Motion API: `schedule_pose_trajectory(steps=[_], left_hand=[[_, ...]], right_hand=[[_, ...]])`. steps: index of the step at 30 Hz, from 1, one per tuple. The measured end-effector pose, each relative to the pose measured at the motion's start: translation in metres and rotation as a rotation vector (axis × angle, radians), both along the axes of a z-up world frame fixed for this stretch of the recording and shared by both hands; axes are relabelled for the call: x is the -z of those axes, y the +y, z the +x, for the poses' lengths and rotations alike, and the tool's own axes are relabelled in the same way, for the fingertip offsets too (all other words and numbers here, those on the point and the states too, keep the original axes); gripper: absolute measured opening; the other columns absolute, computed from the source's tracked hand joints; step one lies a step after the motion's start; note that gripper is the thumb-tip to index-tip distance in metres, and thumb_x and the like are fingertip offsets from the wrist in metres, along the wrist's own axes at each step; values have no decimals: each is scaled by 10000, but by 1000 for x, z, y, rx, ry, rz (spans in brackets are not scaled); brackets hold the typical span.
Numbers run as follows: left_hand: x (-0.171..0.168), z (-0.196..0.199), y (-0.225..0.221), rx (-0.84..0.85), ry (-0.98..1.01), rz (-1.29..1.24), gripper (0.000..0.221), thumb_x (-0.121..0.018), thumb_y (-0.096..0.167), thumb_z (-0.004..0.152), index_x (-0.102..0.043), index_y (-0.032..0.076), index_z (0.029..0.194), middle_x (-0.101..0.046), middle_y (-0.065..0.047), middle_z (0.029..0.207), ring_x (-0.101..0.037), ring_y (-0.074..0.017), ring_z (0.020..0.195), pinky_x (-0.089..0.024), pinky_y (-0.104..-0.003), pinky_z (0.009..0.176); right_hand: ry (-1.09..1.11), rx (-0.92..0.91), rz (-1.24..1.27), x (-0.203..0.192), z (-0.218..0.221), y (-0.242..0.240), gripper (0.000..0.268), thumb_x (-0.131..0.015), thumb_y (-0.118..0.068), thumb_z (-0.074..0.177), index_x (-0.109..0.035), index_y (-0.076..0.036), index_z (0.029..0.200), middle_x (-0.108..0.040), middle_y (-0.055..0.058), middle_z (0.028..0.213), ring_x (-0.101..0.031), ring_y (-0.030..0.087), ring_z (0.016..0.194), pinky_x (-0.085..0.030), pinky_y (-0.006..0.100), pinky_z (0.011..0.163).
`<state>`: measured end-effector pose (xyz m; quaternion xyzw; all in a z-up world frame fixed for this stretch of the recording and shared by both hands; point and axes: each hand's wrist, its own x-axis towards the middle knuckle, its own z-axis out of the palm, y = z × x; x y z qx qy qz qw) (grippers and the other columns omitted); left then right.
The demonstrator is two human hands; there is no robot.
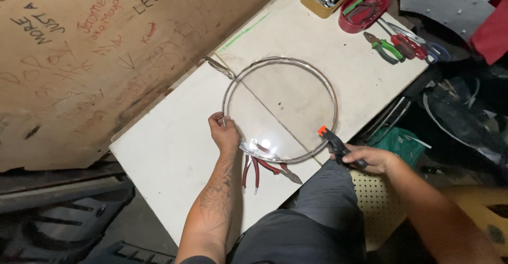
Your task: Crimping a metal wire hoop around a circular plastic sheet using pliers and clamps on a repair bench.
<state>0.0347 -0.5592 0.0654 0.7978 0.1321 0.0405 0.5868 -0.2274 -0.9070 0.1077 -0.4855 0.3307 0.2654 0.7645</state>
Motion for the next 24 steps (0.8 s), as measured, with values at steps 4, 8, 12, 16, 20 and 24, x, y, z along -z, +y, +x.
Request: schedule_pose_trajectory(steps=[4, 8, 12, 16, 20, 24], left_hand=[[-2, -1, -1, -13, 37, -4, 230, -638, 156, 920, -588, 185, 1142, -679, -27, 834, -670, -182, 775, -545, -346, 742], [-9, -1, -6, -17, 26, 9, 263, -614, 125, 898, -586, 176, 1154, -696, -55, 854, -689, -212, 785, -547, -362, 769], [-5, 0, -3, -17, 2, 11, 284, -628, 114, 891, -571, 149, 1167, -701, -68, 860, -697, -207, 778, -550, -355, 761], [-2, -1, 3, -12, 3, 23, 287, -622, 112, 900, -559, 144, 1178, -705, -79, 874, -690, -208, 777, -544, -350, 757], [2, -2, 3, -9, 20, 10, 290, -618, 112, 919, -545, 142, 1198, -713, -83, 895, -684, -196, 783, -539, -336, 773], [1, -1, 3, -7, 30, 3, 299, -627, 113, 925, -533, 136, 1208, -719, -89, 916, -683, -190, 785, -541, -337, 760]], right_hand=[[38, -46, 79, 23, -8, -8, 858, -749, -138, 740, -489, -55, 1554, -503, 278, 1561, -459, 438, 1428, -318, 563, 1182], [-98, -190, 103, 39, -13, -14, 885, -842, -133, 689, -521, -12, 1505, -596, 282, 1440, -587, 437, 1289, -451, 560, 1062], [-280, -354, -225, -8, -9, 14, 482, -839, -178, 656, -715, 23, 1077, -617, 124, 938, -606, 319, 896, -473, 430, 758], [-334, -437, -396, -6, -4, 12, 442, -885, -204, 649, -754, -2, 1020, -667, 113, 881, -638, 304, 865, -483, 399, 738], [-307, -532, -627, 7, -7, 12, 381, -888, -201, 628, -744, -53, 949, -734, 110, 803, -674, 276, 751, -530, 361, 654], [-271, -583, -787, 18, -16, 2, 383, -914, -233, 606, -717, -78, 896, -769, 95, 799, -698, 233, 726, -553, 329, 617]])
